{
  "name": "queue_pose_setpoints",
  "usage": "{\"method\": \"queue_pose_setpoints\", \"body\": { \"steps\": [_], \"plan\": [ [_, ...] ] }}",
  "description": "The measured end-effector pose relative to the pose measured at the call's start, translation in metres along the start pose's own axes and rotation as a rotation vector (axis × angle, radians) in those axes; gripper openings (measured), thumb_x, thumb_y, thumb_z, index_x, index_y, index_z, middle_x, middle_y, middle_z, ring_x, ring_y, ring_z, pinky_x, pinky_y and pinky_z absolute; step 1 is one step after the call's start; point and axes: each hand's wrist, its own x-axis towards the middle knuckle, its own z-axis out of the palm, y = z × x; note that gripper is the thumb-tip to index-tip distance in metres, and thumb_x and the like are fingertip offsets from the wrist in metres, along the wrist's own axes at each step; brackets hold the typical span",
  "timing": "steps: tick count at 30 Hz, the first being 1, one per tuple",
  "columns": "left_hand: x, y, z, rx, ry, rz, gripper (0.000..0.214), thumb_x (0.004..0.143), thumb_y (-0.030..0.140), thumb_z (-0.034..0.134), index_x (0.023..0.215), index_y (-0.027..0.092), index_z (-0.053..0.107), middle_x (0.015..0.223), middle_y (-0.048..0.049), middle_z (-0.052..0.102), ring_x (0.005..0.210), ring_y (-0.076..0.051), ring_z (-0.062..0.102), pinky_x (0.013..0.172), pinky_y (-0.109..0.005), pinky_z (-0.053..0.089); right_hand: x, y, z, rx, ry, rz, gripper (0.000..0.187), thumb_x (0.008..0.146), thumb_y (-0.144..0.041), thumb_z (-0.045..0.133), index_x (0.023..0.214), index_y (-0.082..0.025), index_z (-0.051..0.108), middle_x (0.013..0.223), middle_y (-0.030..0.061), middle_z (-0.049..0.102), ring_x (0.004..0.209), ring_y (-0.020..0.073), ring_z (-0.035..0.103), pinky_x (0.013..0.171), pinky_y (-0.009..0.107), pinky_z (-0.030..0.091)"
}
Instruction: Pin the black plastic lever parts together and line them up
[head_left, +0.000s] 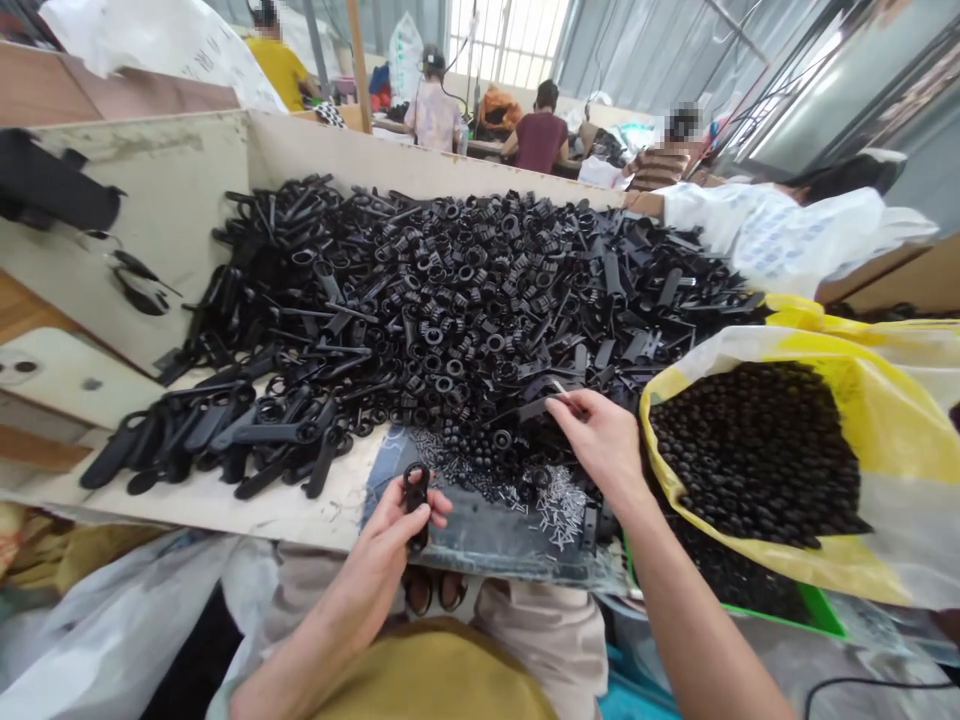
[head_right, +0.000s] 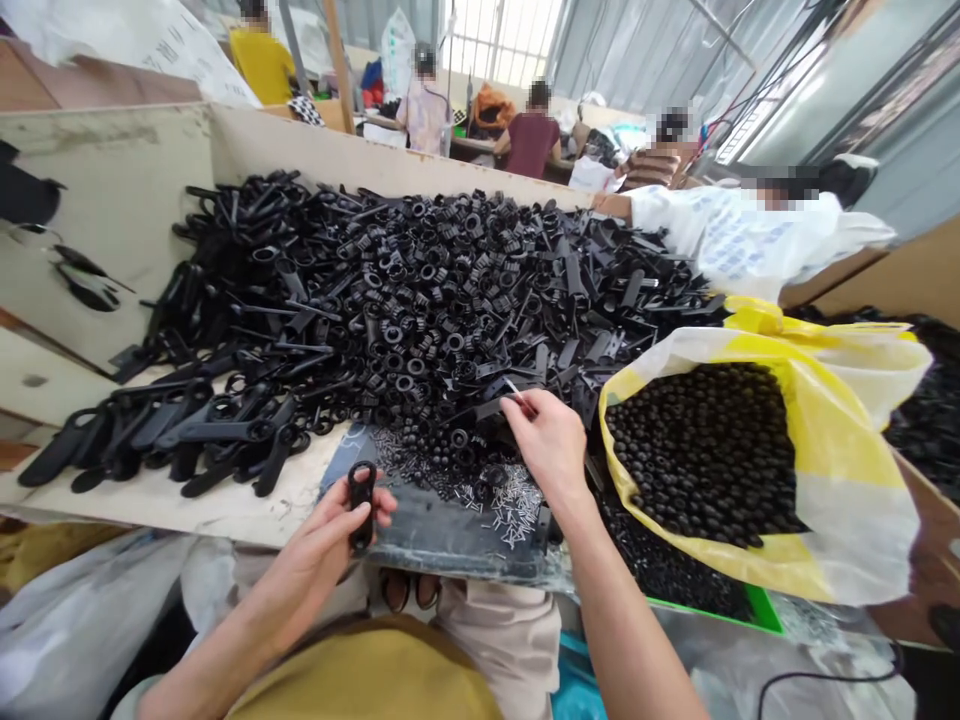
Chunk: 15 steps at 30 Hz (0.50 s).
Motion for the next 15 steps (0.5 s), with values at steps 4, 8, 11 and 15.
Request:
{"method": "queue_pose_setpoints", "body": {
  "steps": [4,8,11,15],
  "plan": [
    [0.004,0.005,0.011,-0.139,0.036,0.019,0.047,0.082,0.036,0.08,0.121,0.025,0.056,0.114,-0.0037,0.071,0.103,-0.02,0.057,0.089,-0.032,0.041,-0.032,0.0,0.001,0.347,0.201,0.125,0.041,0.085,-0.055,0.069,0.09,-0.014,0.077,0.076,0.0052,0.074,0.067,0.0183,0.062,0.064,0.03,0.047],
    [0.007,0.005,0.028,-0.269,0.006,0.066,0.052,0.08,0.031,0.084,0.122,0.027,0.054,0.117,-0.0023,0.069,0.103,-0.018,0.06,0.089,-0.032,0.044,-0.088,-0.034,0.021,0.527,0.108,0.148,0.033,0.083,-0.05,0.076,0.089,-0.017,0.076,0.073,0.0018,0.071,0.061,0.016,0.059,0.058,0.027,0.047],
    [0.007,0.004,0.034,-0.35,-0.045,0.043,0.05,0.082,0.031,0.083,0.122,0.027,0.053,0.116,-0.0016,0.068,0.105,-0.019,0.061,0.089,-0.032,0.046,-0.121,-0.059,0.041,0.569,0.048,0.094,0.028,0.088,-0.047,0.073,0.088,-0.019,0.073,0.073,0.0001,0.069,0.057,0.0139,0.057,0.053,0.024,0.046],
    [0.005,0.004,0.028,-0.385,-0.052,0.049,0.044,0.083,0.029,0.081,0.119,0.026,0.054,0.111,-0.0023,0.07,0.1,-0.019,0.062,0.09,-0.033,0.047,-0.137,-0.069,0.058,0.542,-0.035,-0.032,0.023,0.091,-0.042,0.07,0.083,-0.021,0.068,0.071,-0.0024,0.063,0.052,0.0116,0.049,0.05,0.024,0.042]
  ]
}}
